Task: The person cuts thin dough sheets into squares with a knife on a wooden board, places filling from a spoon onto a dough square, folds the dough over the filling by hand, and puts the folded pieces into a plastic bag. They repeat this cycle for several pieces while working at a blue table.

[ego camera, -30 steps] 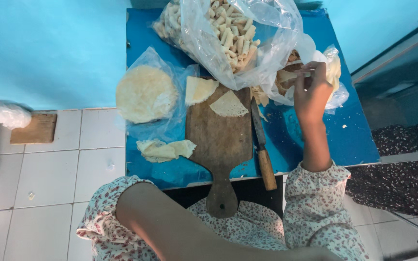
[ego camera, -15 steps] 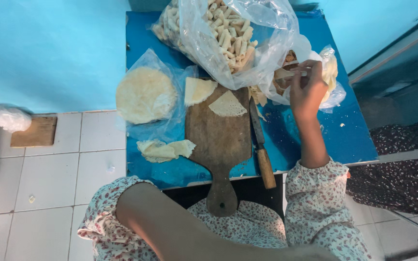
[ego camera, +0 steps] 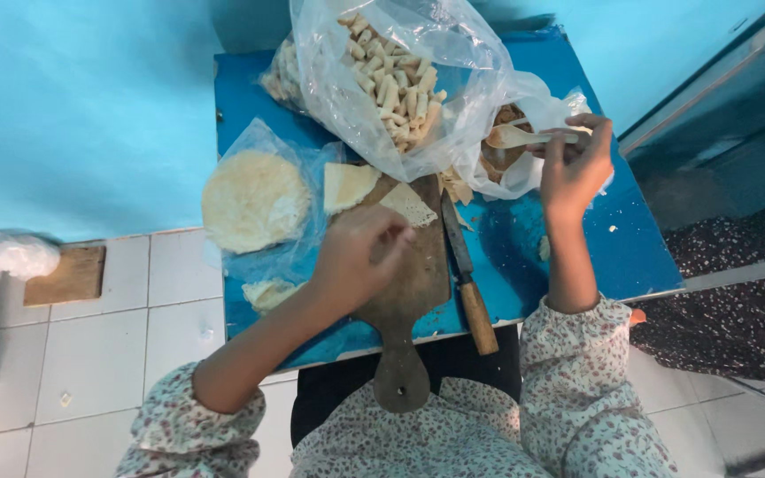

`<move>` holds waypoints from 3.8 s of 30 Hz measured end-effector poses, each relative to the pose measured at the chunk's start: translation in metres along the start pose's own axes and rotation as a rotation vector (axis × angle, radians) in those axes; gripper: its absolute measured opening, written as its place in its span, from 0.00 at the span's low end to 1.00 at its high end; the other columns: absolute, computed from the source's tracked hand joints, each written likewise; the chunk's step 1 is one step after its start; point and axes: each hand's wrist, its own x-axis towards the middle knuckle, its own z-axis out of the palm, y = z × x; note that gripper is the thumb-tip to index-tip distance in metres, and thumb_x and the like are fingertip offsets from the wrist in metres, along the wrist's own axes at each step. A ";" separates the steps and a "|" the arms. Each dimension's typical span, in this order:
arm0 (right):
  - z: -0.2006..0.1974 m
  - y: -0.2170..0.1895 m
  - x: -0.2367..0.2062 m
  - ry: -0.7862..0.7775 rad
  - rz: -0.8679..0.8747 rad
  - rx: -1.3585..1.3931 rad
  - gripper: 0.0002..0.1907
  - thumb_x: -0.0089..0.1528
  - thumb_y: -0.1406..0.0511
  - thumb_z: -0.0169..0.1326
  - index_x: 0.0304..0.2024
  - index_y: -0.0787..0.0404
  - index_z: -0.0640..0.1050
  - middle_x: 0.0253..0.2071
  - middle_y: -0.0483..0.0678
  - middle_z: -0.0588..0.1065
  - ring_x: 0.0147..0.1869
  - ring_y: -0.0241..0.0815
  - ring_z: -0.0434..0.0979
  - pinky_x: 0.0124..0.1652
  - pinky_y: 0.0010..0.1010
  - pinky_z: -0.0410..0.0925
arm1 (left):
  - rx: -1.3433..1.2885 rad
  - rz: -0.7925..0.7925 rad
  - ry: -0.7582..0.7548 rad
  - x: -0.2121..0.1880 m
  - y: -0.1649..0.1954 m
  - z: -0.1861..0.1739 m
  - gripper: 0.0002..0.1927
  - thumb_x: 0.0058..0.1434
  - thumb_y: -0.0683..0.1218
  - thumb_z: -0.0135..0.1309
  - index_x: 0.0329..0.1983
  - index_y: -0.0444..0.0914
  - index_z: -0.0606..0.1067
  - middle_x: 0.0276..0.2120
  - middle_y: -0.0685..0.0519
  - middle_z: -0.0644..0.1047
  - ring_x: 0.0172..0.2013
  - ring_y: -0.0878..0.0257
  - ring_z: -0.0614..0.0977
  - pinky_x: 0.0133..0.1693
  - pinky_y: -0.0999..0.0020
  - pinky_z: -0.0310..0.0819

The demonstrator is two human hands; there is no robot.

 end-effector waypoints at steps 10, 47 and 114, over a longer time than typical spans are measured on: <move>0.001 0.000 -0.026 -0.171 0.269 0.387 0.13 0.71 0.79 0.47 0.55 0.64 0.64 0.40 0.55 0.77 0.37 0.44 0.81 0.40 0.32 0.75 | 0.525 -0.102 -0.010 -0.004 -0.056 0.033 0.24 0.55 0.50 0.63 0.48 0.29 0.73 0.43 0.41 0.70 0.44 0.44 0.73 0.40 0.49 0.69; 0.002 -0.036 -0.019 0.076 -0.189 -0.351 0.20 0.74 0.80 0.48 0.65 0.70 0.60 0.51 0.58 0.76 0.51 0.50 0.82 0.49 0.33 0.73 | 0.005 0.061 -0.035 0.009 -0.071 0.030 0.15 0.62 0.36 0.54 0.51 0.37 0.69 0.36 0.46 0.77 0.41 0.47 0.81 0.42 0.53 0.74; 0.063 -0.039 -0.086 -0.778 -0.222 -0.098 0.25 0.58 0.73 0.60 0.55 0.63 0.66 0.43 0.54 0.79 0.49 0.57 0.81 0.44 0.42 0.72 | 0.033 0.129 -0.127 0.011 -0.072 0.026 0.08 0.56 0.37 0.57 0.40 0.34 0.77 0.44 0.46 0.74 0.48 0.46 0.76 0.50 0.55 0.72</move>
